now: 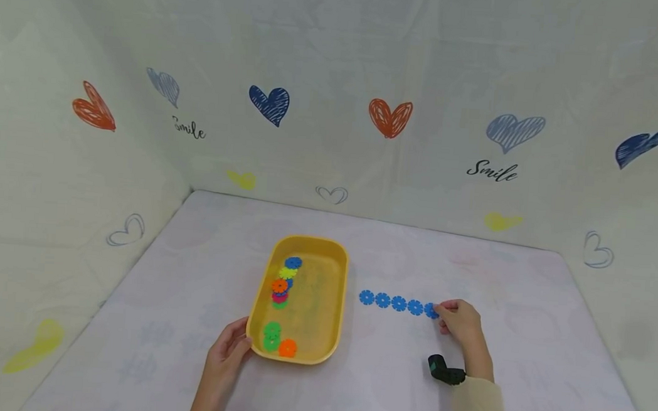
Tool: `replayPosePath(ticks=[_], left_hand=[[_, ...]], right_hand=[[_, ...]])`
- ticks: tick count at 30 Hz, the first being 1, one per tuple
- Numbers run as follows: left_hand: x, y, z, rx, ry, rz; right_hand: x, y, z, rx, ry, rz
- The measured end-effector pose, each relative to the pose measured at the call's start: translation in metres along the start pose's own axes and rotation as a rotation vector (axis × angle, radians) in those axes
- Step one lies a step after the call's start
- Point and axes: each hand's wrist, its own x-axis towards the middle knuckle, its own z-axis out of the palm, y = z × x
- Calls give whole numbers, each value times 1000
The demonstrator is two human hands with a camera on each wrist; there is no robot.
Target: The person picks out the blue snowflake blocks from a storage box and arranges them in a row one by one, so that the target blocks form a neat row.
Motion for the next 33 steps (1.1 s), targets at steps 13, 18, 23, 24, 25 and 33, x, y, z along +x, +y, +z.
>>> replayPosePath(ticks=[13, 18, 23, 24, 25, 33], left_hand=[[-1, 0, 0, -1, -1, -6], [0, 0, 0, -3, 0, -15], [0, 0, 0, -3, 0, -11], [0, 0, 0, -4, 1, -10], [0, 0, 0, -3, 3, -10], [0, 0, 0, -14, 3, -10]], right_hand=[[-10, -3, -1, -13, 27, -98], [-15, -9, 5, 43, 59, -179], [-33, -30, 10, 82, 69, -294], [-34, -33, 12, 75, 79, -312], [-37, -38, 13, 73, 76, -327], [-51, -78, 29, 142, 7, -362]])
